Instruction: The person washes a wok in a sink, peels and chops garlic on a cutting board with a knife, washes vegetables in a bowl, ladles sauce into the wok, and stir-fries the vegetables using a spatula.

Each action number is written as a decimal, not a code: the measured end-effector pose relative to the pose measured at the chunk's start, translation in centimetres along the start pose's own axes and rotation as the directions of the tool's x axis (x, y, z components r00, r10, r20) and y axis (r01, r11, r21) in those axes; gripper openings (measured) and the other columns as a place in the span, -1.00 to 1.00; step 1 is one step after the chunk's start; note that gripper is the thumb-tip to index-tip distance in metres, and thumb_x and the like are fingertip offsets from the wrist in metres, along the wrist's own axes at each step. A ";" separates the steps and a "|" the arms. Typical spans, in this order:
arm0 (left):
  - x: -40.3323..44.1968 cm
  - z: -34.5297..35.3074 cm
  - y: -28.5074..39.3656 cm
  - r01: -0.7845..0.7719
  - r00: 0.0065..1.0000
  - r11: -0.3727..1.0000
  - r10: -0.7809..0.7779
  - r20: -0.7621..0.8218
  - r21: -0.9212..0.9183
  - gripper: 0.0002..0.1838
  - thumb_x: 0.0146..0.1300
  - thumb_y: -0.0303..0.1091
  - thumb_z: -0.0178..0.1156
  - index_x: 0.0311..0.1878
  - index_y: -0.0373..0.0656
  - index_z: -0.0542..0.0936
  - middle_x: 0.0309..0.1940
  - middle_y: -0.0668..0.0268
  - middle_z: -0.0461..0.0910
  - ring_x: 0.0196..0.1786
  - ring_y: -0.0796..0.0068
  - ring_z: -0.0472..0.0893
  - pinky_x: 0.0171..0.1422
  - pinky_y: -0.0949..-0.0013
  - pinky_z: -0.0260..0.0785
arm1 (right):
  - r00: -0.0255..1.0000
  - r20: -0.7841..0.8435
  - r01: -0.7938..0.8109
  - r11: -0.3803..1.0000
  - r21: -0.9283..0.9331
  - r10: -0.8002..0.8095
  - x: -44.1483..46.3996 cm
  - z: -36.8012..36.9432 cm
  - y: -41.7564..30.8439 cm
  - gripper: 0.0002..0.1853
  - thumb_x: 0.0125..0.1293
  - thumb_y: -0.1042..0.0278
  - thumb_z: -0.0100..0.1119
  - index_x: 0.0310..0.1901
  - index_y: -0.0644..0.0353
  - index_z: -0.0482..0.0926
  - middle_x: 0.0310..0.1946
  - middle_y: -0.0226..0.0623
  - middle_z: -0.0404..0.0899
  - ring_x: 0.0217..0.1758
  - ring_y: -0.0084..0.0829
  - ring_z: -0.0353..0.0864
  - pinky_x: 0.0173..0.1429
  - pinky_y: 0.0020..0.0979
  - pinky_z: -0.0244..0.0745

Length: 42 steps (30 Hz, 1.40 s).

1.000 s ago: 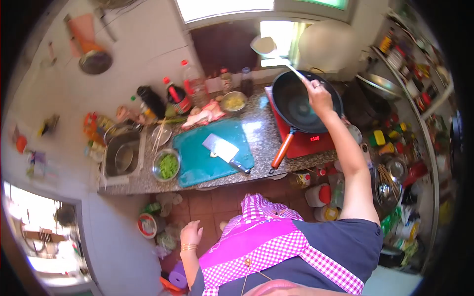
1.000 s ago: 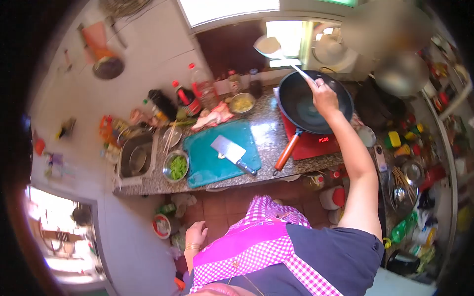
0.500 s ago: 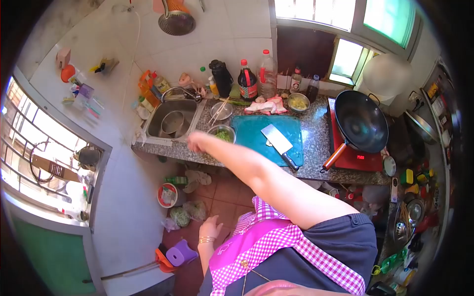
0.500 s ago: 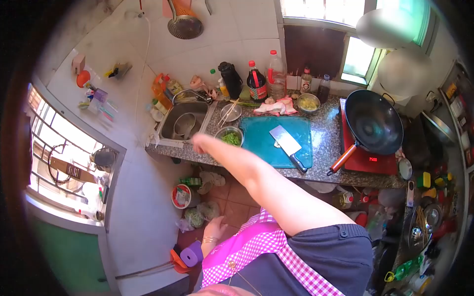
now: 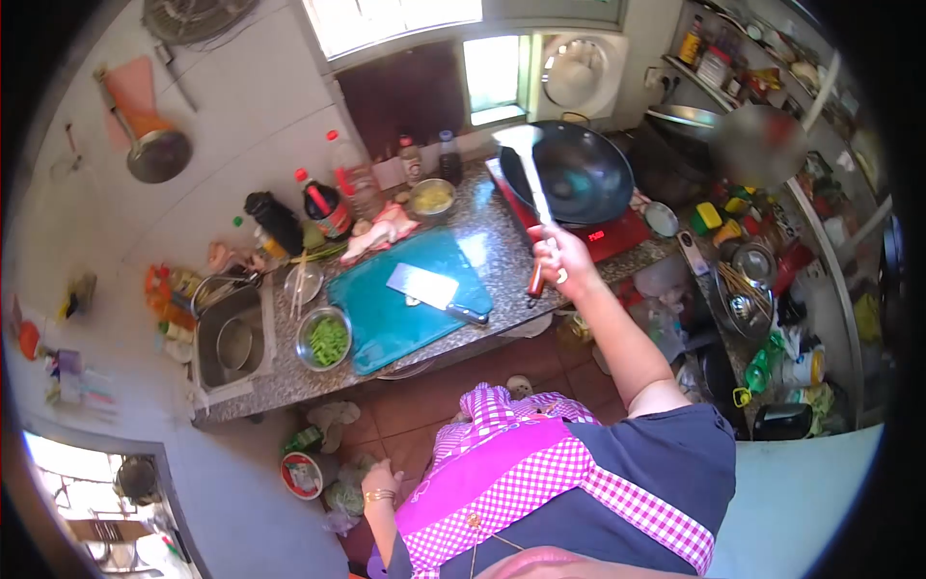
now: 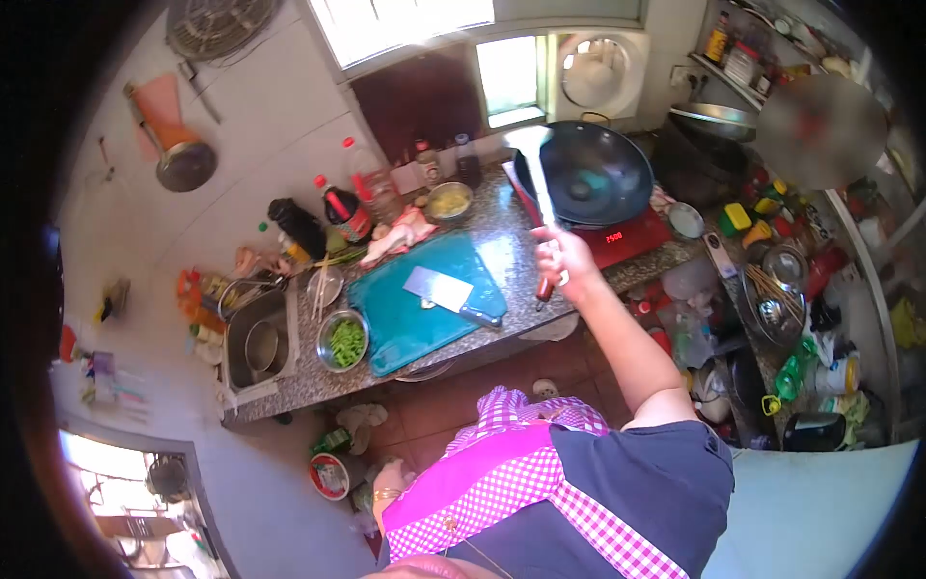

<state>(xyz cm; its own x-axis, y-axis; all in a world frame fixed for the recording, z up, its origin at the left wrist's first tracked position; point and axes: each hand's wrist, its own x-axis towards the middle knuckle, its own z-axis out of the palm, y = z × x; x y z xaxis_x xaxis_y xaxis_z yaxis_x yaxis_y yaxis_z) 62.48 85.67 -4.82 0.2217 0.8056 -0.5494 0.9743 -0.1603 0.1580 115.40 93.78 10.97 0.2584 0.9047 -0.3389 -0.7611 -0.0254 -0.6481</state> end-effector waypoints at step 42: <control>0.9 4.4 -8.5 0.051 0.999 0.877 -0.043 0.027 -0.478 -0.49 0.13 -0.09 0.21 0.13 -0.10 0.49 0.10 0.11 0.48 0.14 0.16 0.48 0.18 0.18 0.35 | 0.910 -0.190 -0.022 -0.413 -0.910 0.369 2.1 -11.1 29.7 -0.60 0.17 0.01 0.13 -0.01 -0.01 0.60 0.16 -0.23 0.44 0.18 -0.28 0.46 0.20 -0.19 0.36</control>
<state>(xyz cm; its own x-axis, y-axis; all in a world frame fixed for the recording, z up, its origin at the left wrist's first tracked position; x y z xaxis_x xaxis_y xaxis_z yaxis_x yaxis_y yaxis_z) 54.54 85.24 -10.22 0.1807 0.7958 -0.5779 0.8470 0.1728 0.5028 99.93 90.20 -16.57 0.0668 0.7331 -0.6768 0.8505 -0.3965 -0.3455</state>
